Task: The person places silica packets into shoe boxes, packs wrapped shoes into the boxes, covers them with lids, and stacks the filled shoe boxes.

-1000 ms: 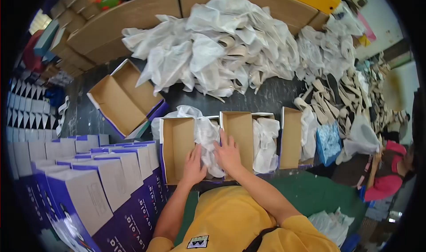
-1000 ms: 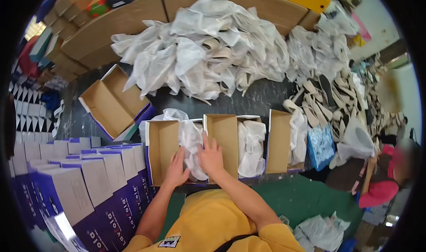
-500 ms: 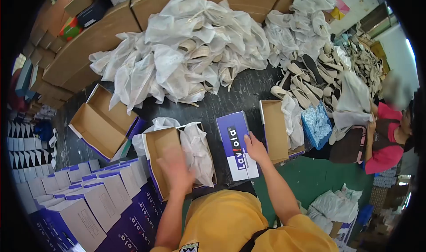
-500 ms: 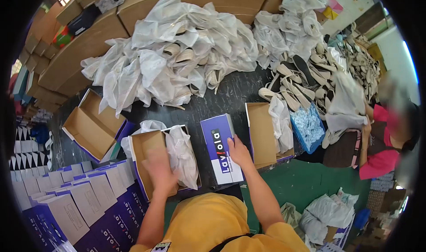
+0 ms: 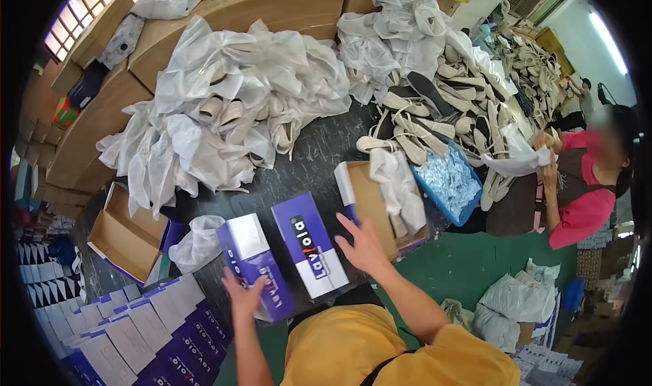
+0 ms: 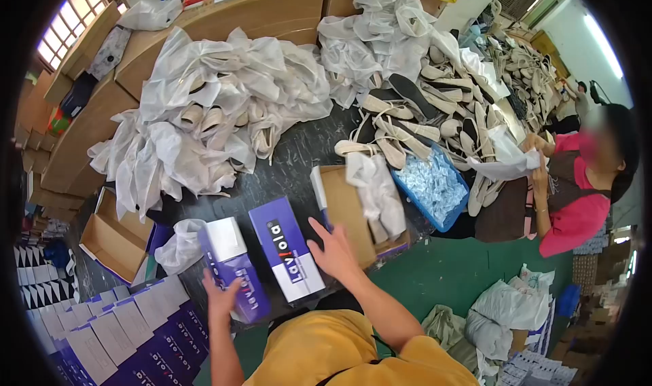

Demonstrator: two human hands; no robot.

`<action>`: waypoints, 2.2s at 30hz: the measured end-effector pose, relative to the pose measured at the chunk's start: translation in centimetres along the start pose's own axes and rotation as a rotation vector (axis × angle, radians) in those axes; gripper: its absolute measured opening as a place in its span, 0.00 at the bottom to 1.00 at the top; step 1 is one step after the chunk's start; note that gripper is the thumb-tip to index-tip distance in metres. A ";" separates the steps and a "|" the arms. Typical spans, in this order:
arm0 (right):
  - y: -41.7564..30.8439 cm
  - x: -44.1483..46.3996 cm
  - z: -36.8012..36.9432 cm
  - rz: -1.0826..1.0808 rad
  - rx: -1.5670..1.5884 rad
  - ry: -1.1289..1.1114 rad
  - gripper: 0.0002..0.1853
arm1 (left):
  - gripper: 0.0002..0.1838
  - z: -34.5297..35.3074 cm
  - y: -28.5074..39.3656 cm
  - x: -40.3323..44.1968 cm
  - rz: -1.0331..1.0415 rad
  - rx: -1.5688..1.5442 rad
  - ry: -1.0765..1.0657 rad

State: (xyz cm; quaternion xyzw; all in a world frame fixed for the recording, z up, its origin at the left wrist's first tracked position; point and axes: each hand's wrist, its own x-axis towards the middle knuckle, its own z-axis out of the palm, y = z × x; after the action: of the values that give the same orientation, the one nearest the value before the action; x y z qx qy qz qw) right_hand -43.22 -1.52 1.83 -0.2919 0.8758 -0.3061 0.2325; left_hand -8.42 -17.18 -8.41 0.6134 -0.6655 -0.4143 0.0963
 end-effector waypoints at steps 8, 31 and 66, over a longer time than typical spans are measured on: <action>16.3 2.9 -4.7 0.248 -0.088 0.017 0.30 | 0.58 10.6 8.4 -1.8 -0.219 0.794 0.416; 18.5 4.8 5.7 0.352 1.339 -0.550 0.21 | 0.45 -1.0 8.8 -14.6 0.150 0.030 0.209; -36.7 -35.9 20.3 -1.109 0.560 -0.413 0.44 | 0.33 -50.2 -12.1 -20.7 0.668 -0.453 1.556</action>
State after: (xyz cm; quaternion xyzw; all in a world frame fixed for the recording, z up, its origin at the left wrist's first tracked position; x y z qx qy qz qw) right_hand 8.09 -9.76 20.34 -0.6815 0.4200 -0.5346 0.2709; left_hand 37.18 -19.26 23.40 0.4611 -0.4575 0.0493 0.7587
